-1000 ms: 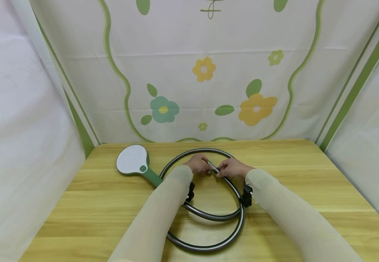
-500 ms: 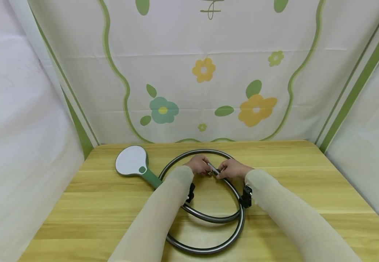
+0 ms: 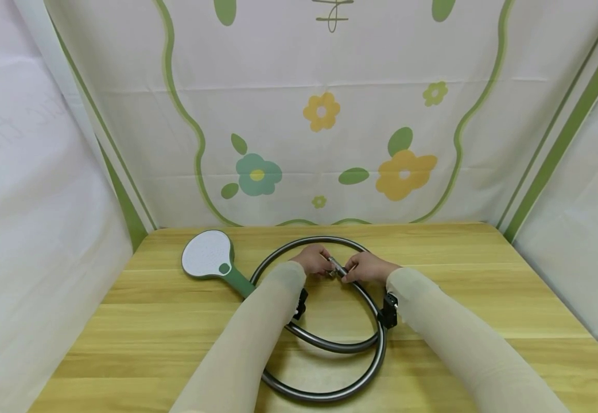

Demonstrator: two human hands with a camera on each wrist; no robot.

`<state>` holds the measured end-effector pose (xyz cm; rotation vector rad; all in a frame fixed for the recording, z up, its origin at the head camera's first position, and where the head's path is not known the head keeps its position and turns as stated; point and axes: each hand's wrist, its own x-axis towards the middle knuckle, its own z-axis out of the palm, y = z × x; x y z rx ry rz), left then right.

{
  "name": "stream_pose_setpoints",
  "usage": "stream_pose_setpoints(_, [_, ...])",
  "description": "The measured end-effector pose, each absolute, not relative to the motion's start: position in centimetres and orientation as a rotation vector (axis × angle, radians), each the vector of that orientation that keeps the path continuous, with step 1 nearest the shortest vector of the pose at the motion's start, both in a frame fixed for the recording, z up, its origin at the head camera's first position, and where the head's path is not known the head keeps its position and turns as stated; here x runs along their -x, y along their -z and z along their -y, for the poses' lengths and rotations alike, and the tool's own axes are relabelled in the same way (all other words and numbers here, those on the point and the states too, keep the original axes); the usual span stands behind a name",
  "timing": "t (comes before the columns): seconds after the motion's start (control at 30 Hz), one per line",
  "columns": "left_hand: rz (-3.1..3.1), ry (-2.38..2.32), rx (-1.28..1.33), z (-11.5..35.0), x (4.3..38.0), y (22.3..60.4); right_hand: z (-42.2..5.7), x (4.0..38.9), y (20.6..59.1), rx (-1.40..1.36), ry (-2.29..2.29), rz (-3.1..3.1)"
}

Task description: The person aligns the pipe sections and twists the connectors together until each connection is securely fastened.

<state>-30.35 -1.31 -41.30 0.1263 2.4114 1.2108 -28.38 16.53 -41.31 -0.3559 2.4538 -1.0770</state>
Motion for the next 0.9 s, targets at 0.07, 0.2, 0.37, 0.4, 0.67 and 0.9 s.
stream_pose_setpoints(0.07, [-2.413,-1.207,-0.134,1.4,30.2,41.1,-16.5,28.4,41.3,0.344,1.065,-2.46])
stream_pose_setpoints(0.2, [-2.408,-1.213,-0.142,1.5,30.0,41.0,-16.5,28.3,41.3,0.324,1.044,-2.475])
stream_pose_setpoints(0.37, [-2.41,-1.2,-0.13,1.4,30.2,41.2,-16.4,28.2,41.3,0.304,1.048,-2.471])
stream_pose_setpoints(0.4, [-2.413,-1.192,-0.128,1.4,30.3,41.3,-16.4,28.2,41.2,0.305,1.048,-2.472])
stream_pose_setpoints(0.67, [-2.42,-1.157,-0.091,1.8,30.6,41.0,-16.4,27.9,40.9,0.293,1.04,-2.448])
stream_pose_setpoints(0.9, [-2.392,-1.23,-0.081,2.5,30.7,40.7,-16.6,27.9,41.0,0.282,1.008,-2.477])
